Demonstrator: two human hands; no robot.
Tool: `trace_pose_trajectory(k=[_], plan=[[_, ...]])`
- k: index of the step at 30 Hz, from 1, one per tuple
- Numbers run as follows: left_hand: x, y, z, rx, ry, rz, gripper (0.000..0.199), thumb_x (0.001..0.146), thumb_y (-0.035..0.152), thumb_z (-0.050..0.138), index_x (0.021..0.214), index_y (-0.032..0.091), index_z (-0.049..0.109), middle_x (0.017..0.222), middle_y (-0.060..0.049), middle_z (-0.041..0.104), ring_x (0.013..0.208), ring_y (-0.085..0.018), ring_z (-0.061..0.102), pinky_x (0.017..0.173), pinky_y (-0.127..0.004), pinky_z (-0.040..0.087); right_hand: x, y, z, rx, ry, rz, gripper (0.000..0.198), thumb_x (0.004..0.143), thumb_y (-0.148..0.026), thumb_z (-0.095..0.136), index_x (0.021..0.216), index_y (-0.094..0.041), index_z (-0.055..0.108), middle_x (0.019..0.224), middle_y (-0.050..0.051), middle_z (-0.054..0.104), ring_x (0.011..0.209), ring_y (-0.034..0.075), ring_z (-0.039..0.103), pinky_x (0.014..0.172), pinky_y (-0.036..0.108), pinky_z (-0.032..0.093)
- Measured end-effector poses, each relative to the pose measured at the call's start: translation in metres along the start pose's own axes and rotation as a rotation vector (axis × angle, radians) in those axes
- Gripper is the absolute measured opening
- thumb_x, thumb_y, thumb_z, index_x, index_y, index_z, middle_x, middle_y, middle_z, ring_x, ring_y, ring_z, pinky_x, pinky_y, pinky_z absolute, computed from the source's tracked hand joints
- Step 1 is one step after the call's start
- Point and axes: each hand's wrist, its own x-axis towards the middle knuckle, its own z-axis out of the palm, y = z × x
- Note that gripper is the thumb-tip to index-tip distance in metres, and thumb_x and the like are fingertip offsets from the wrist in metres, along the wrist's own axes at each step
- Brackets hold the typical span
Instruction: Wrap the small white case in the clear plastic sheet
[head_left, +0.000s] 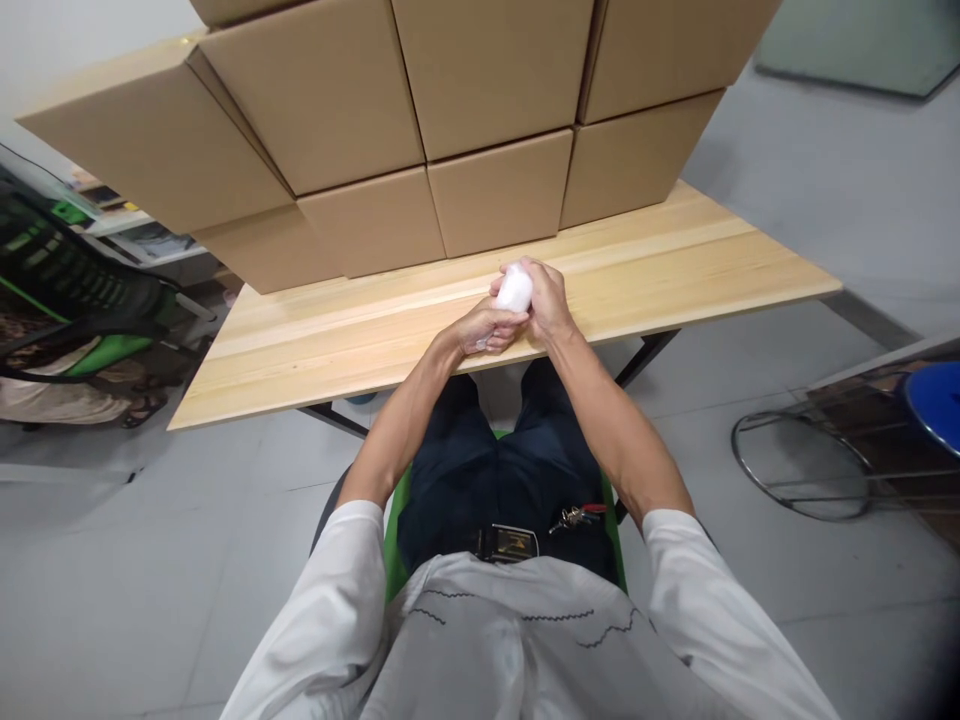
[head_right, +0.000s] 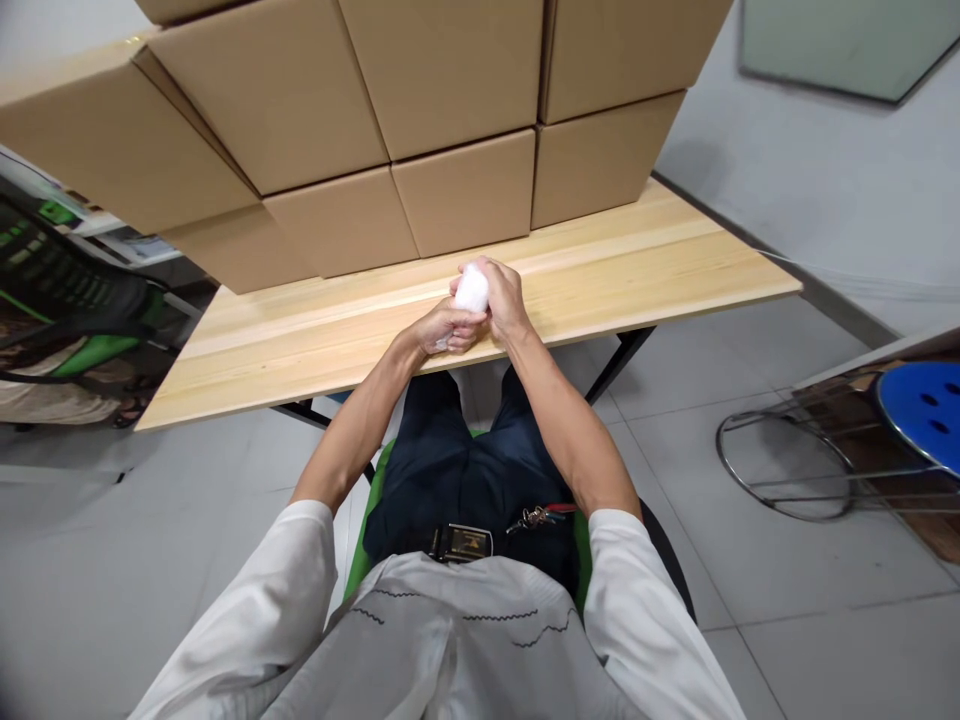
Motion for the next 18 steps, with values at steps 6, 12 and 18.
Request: trace_pose_trajectory(k=[6,12,18], plan=[[-0.001,-0.002,0.003,-0.001,0.026,0.018,0.06,0.095,0.031,0.11,0.086,0.03,0.051,0.054,0.013,0.046,0.034,-0.006,0.036,0.037,-0.016,0.028,-0.002,-0.008,0.003,0.033,-0.007,0.034,0.081,0.105,-0.101,0.078,0.128,-0.023,0.081,0.095,0.01,0.091,0.098,0.036,0.094,0.086,0.05,0.082],[0.002,0.0,0.001,-0.027,-0.003,0.019,0.051,0.1,0.03,0.101,0.08,0.028,0.053,0.052,0.011,0.044,0.033,-0.006,0.033,0.036,-0.016,0.028,-0.003,-0.005,-0.006,0.012,-0.045,-0.064,0.085,0.101,-0.104,0.086,0.14,-0.029,0.078,0.122,0.009,0.092,0.11,0.031,0.093,0.09,0.043,0.08],[0.0,0.003,0.003,-0.001,0.01,-0.015,0.054,0.102,0.024,0.097,0.072,0.026,0.051,0.052,0.009,0.045,0.034,-0.005,0.033,0.037,-0.015,0.029,0.004,0.002,-0.02,-0.156,-0.111,-0.146,0.067,0.094,-0.091,0.1,0.104,-0.03,0.074,0.1,0.005,0.083,0.1,0.027,0.083,0.09,0.04,0.075]])
